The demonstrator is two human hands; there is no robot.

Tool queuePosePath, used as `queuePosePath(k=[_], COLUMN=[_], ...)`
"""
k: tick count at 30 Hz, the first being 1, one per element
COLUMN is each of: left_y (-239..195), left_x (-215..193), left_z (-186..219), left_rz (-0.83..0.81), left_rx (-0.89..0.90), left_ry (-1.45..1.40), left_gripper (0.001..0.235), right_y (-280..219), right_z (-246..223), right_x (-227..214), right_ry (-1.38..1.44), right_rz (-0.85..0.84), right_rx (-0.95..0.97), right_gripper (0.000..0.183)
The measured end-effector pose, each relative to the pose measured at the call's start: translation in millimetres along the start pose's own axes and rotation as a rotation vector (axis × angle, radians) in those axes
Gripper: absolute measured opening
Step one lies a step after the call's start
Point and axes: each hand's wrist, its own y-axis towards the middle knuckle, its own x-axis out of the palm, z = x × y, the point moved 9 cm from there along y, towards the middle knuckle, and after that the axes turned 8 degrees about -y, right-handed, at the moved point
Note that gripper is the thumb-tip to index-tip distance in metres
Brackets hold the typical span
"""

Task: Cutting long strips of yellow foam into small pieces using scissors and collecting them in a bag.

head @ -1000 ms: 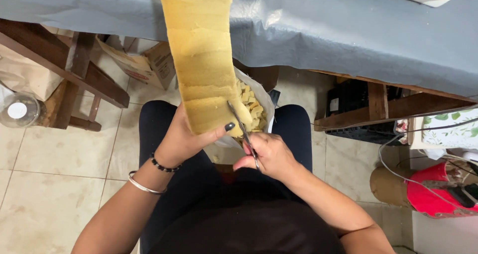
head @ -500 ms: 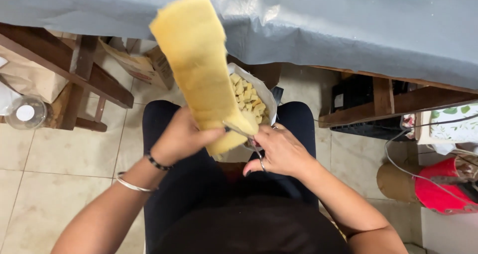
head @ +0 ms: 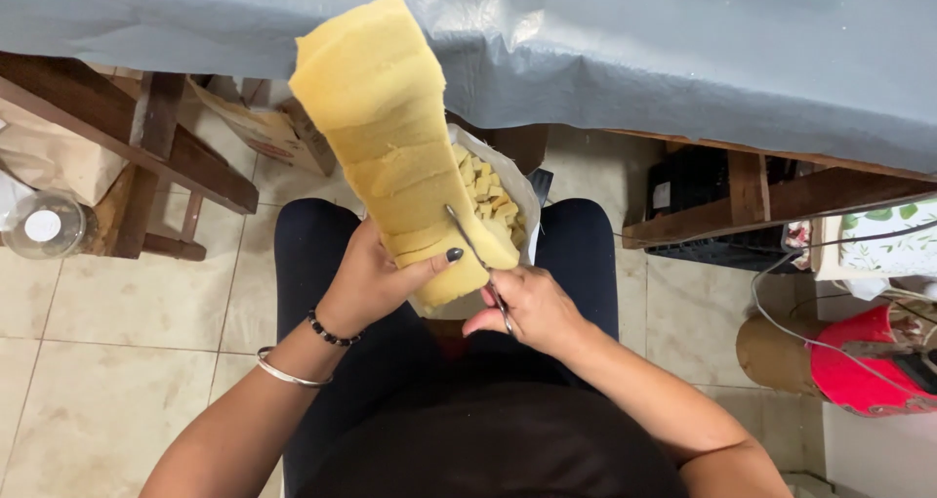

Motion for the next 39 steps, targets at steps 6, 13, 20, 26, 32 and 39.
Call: queuePosePath(k=[6,13,20,26,32,39], left_y=[5.6,13.4,5.4,-3.6,1.4,7.2], left_x=[9.6,-27.9,-20.5,-39.8,-15.8,5.3], left_z=[35.0,44.8,41.7,41.4,34.0,57.8], left_rz=[-0.147,-0.035,0.159,0.215,0.137,0.008], left_rx=[-0.047,-0.083,-0.093,-0.159,-0.1,-0.037], left_ry=[-0.17,-0.015,0.084,0.351,0.18,-0.123], left_gripper=[0.077,0.051,0.044,0.047,0.04,0.024], right_y=[10.6,17.5,20.7,20.8,29.8,15.8], right_z=[-4.0,-12.3,-15.6,-18.7,-20.8,-15.7], right_x=[-15.6,-27.7,-19.8,-22.0,-24.5,-20.3], right_ry=[0.002,-0.158,-0.14,-0.13,-0.145,-0.18], right_rz=[-0.045,-0.169,-0.329,-0.385,-0.337,-0.027], right_rx=[0.024,0.017,0.161,0.173,0.148,-0.025], right_gripper=[0.041,0.052,0.067,0.069,0.072,0.056])
